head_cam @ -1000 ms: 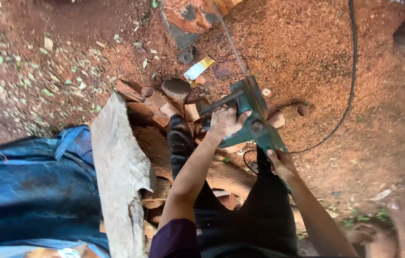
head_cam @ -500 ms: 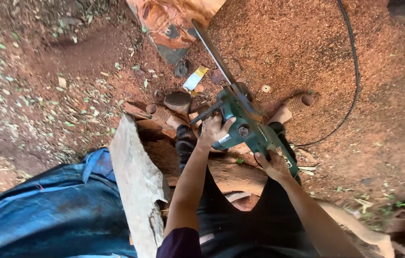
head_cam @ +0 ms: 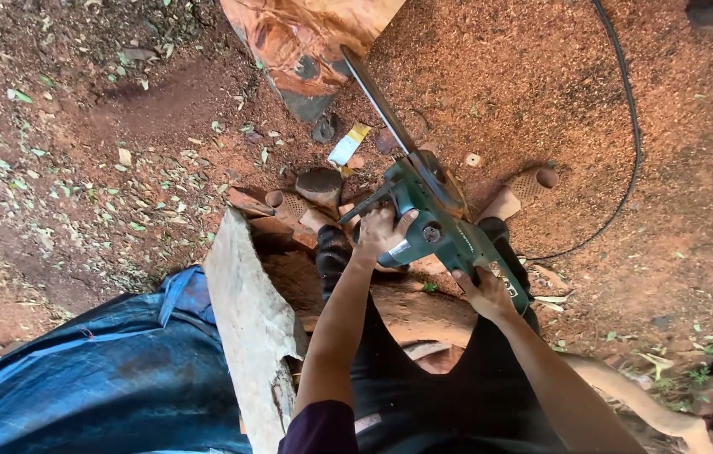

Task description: Using an electric chainsaw to cut through a large piece of timber on the ground.

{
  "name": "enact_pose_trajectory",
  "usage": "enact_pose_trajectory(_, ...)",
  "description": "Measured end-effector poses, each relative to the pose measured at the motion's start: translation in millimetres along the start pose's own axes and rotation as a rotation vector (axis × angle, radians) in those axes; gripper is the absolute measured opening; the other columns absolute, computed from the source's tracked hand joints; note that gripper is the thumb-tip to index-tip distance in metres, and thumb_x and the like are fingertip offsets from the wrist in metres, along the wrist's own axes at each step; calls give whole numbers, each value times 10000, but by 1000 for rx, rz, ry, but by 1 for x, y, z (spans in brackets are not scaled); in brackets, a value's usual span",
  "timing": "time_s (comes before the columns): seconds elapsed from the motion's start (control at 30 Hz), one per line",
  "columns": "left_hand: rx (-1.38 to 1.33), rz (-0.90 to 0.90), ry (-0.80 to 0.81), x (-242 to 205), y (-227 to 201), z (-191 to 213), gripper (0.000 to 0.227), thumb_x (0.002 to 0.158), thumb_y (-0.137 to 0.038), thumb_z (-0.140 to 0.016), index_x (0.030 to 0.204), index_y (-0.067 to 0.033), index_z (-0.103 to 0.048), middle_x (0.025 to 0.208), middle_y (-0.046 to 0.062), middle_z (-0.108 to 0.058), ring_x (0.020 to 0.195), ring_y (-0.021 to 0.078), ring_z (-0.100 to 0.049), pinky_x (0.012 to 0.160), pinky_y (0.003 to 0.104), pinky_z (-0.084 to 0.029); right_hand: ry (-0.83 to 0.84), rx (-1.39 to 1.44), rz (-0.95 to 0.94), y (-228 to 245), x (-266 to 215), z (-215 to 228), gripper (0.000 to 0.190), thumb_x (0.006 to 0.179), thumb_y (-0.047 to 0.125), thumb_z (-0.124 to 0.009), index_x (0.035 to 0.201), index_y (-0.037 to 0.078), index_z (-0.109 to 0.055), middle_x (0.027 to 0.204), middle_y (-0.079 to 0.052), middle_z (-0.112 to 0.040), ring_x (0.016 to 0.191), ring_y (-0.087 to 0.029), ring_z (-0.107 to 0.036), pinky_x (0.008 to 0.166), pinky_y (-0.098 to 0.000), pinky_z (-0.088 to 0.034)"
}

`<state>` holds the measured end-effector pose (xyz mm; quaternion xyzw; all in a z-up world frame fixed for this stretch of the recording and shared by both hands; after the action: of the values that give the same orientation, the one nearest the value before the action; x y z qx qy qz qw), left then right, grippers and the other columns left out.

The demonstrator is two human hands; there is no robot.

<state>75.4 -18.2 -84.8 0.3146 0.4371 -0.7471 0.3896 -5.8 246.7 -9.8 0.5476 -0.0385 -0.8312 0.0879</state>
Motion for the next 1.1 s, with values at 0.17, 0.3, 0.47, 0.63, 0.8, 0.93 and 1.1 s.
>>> enact_pose_trajectory(0.17,18,16,9,-2,-5,-4,728,946,-708,-446,1014,-28,-695,934,260,-751,983,455,-728,907,576,-553,46,27,-15,-8,3,-1,696,916,752,-585,1006,77,-727,907,-242,-764,909,-455,-745,797,-526,-605)
enact_pose_trajectory(0.3,46,37,35,-1,0,-13,730,946,-713,-432,1025,-39,-701,935,242,-755,990,443,-732,914,570,-551,93,62,-110,-16,1,-6,708,909,764,-580,1049,87,-733,957,-227,-775,983,-417,-747,868,-498,-597)
enact_pose_trajectory(0.47,62,40,54,3,-2,-15,760,942,-730,-408,1039,-36,-701,961,249,-756,1006,447,-728,922,572,-549,96,75,-111,-24,6,-10,715,902,774,-578,1042,90,-735,960,-225,-776,985,-424,-743,876,-502,-599)
enact_pose_trajectory(0.63,84,46,79,5,-4,-16,784,945,-734,-394,1072,-22,-698,991,267,-753,1031,458,-721,943,577,-542,53,95,-99,-20,3,-3,687,914,740,-605,1010,74,-744,931,-243,-770,953,-444,-741,846,-506,-605)
enact_pose_trajectory(0.8,64,50,58,4,-2,-21,733,955,-697,-425,1061,-28,-704,992,263,-754,1027,457,-722,930,574,-548,111,133,-88,-19,3,-5,735,912,768,-573,1020,60,-737,953,-238,-774,973,-444,-737,850,-540,-586)
enact_pose_trajectory(0.93,88,61,78,7,-6,-21,755,945,-715,-410,1059,-28,-703,1008,273,-751,1046,462,-716,941,573,-541,131,166,-106,-31,9,-11,723,900,782,-589,1010,85,-744,969,-207,-782,991,-434,-735,839,-535,-582)
enact_pose_trajectory(1.1,136,61,94,13,-5,-28,812,923,-761,-355,1072,-39,-695,1013,261,-753,1038,457,-723,922,558,-555,190,221,-72,-34,11,-13,763,941,766,-552,1008,26,-724,931,-250,-757,986,-482,-716,844,-574,-547)
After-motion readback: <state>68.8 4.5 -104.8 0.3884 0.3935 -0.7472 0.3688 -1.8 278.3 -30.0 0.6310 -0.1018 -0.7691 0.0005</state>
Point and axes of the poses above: each hand's wrist, its own x-axis towards the middle knuckle, its own z-axis out of the back of the hand, y = z × x, the point moved 8 cm from there along x, towards the middle knuckle
